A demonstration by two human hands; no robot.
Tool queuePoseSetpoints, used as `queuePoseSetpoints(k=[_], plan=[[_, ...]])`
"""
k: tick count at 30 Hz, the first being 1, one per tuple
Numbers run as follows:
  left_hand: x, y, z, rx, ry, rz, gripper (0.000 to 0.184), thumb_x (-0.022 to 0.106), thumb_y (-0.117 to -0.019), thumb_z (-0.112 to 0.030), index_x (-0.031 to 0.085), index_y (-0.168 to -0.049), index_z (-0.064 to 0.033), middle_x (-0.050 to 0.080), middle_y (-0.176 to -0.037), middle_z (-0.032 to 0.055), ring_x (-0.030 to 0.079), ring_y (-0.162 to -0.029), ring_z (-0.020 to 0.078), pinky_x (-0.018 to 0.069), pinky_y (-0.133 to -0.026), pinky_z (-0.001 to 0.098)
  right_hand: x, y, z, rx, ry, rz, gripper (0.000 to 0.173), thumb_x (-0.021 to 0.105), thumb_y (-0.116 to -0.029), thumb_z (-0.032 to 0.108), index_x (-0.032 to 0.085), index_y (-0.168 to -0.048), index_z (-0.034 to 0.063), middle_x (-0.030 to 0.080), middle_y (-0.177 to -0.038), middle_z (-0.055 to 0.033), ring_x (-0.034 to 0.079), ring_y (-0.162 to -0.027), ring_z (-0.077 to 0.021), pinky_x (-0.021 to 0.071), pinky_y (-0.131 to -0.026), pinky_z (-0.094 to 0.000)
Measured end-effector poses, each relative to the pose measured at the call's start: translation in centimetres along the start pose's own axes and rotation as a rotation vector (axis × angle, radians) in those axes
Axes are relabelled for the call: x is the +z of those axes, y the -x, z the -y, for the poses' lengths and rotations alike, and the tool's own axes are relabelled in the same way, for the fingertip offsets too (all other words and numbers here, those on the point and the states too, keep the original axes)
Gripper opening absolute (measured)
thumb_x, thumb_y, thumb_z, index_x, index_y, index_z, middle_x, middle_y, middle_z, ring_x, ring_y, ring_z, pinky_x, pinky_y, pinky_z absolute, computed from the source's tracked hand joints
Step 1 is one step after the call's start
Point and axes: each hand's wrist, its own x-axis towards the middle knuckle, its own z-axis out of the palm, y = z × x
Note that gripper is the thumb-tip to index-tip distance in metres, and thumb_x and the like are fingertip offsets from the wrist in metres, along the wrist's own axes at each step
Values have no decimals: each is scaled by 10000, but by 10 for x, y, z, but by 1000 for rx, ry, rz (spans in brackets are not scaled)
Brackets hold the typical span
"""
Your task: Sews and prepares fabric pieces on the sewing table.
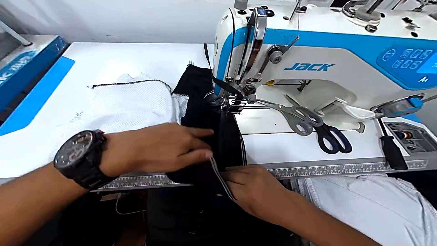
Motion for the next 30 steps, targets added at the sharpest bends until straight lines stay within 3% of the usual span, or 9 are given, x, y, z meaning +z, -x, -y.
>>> queuePoseSetpoints(k=[1, 3, 6, 8, 9, 11, 13, 18, 30], plan=[[5, -6, -3, -110, -69, -54, 536, 344, -1068, -512, 791, -1087, -217, 698, -1306, -23, 729, -1009, 185, 598, -773, 457, -1, 8, -5, -15, -18, -11, 194, 562, -1047, 165, 711, -971, 66, 773, -997, -75, 749, -1008, -182, 589, -943, -314], [8, -21, -31, -385, -172, -71, 376, 585, -990, -354, 717, -740, -107, 696, -818, 65, 687, -686, 287, 534, -553, 490, -4, 16, -9, -33, -53, -22, 177, 564, -1042, 140, 701, -962, 62, 770, -1017, -79, 740, -1051, -183, 571, -995, -322], [2, -45, -88, -467, -280, -246, 256, 708, -859, -98, 613, -624, -69, 551, -591, 93, 598, -539, 293, 424, -424, 431, -3, 14, -6, -94, -9, -48, 195, 528, -999, 43, 667, -871, 87, 741, -871, -65, 745, -930, -187, 587, -932, -331], [19, -64, -87, -134, -203, -470, 103, 666, -848, -29, 668, -751, -64, 627, -742, 72, 654, -714, 256, 497, -528, 380, -2, 15, -1, -127, 22, -39, 225, 507, -980, 28, 642, -817, 104, 678, -766, -57, 711, -819, -204, 590, -856, -343], [33, -73, -75, -5, -108, -482, 102, 671, -897, -130, 724, -939, -53, 700, -957, 88, 698, -911, 251, 576, -675, 381, -3, 19, -2, -135, 22, -31, 222, 505, -984, 34, 649, -829, 102, 692, -781, -65, 722, -839, -215, 595, -849, -351], [59, -73, -49, -46, 84, -396, 716, 708, -888, -492, 580, -1411, -20, 561, -1478, 143, 555, -1360, 276, 523, -1058, 444, -9, 34, -13, -110, -60, -26, 200, 503, -1007, 35, 660, -891, 80, 736, -885, -85, 739, -953, -217, 592, -928, -355], [71, -57, -32, -229, 66, -374, 1132, 679, -753, -745, 371, -1577, -32, 386, -1628, 140, 419, -1474, 300, 407, -1162, 499, -20, 46, -29, -64, -177, 6, 187, 512, -1042, 85, 671, -947, 59, 759, -1001, -84, 731, -1065, -188, 563, -1019, -343], [67, -37, -29, -368, -78, -218, 1190, 456, -760, -891, 327, -1608, -65, 352, -1654, 119, 390, -1493, 325, 242, -1117, 762, -40, 37, -39, -75, -287, 119, 226, 484, -1047, 85, 669, -918, 65, 758, -1011, -59, 716, -1092, -143, 554, -1033, -306], [39, -66, 17, -360, -67, -86, 1263, 440, -725, -941, 257, -1634, -83, 341, -1651, 155, 352, -1489, 429, 223, -1055, 822, -34, 17, -67, -51, -220, 50, 206, 546, -1019, 94, 680, -864, 73, 739, -905, -31, 714, -1062, -118, 549, -1039, -276]])
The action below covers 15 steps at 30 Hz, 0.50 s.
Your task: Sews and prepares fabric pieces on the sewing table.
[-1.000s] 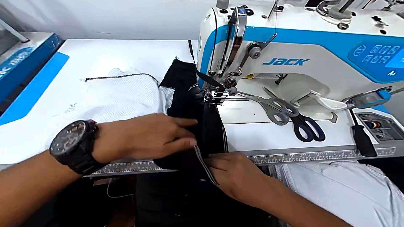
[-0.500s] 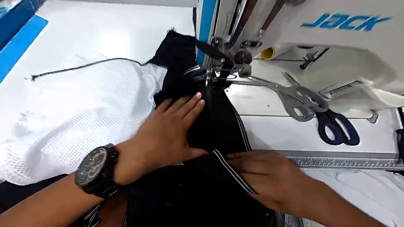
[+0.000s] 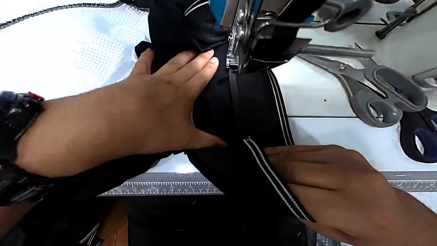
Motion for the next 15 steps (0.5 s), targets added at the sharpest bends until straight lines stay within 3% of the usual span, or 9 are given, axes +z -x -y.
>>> queuePoseSetpoints(k=[6, 11, 12, 13, 14, 15], plan=[[-6, -31, 26, -27, 27, 63, 1307, 464, -695, -954, 167, -1659, -123, 219, -1704, 134, 265, -1533, 413, 196, -1082, 815, 1, -12, -20, 8, 51, -50, 139, 613, -989, 116, 707, -898, 69, 756, -937, -28, 718, -1071, -112, 540, -1061, -283], [7, -69, 80, 198, 23, -3, 1354, 338, -695, -1019, 189, -1642, -63, 233, -1671, 246, 238, -1516, 498, 172, -1001, 870, 2, -24, -41, -1, 72, -61, 165, 593, -970, 67, 738, -898, 34, 769, -926, -73, 736, -1030, -152, 538, -1040, -289], [2, -64, 77, 192, 15, -15, 1292, 354, -737, -986, 243, -1629, -58, 279, -1653, 248, 272, -1505, 491, 187, -1004, 859, 2, -26, -44, -13, 87, -56, 168, 592, -971, 65, 744, -908, 33, 771, -939, -76, 736, -1038, -159, 538, -1040, -294], [-5, -51, 66, 187, -8, -73, 1147, 385, -813, -905, 378, -1570, -42, 397, -1591, 249, 368, -1460, 480, 253, -1010, 826, 2, -28, -46, -29, 107, -49, 171, 591, -972, 61, 752, -917, 36, 773, -958, -77, 734, -1058, -168, 538, -1046, -303], [-12, -33, 49, 199, -68, -182, 907, 408, -890, -773, 555, -1411, -46, 559, -1447, 219, 511, -1358, 441, 376, -994, 754, 2, -30, -46, -47, 130, -37, 174, 590, -972, 58, 758, -927, 44, 773, -989, -76, 728, -1087, -180, 538, -1061, -321], [-16, -14, 33, 274, -90, -275, 682, 438, -960, -630, 660, -1253, -56, 630, -1343, 184, 565, -1297, 411, 418, -1007, 696, 3, -31, -44, -63, 161, -19, 182, 583, -988, 64, 763, -958, 54, 775, -1036, -80, 719, -1123, -201, 535, -1074, -348]])
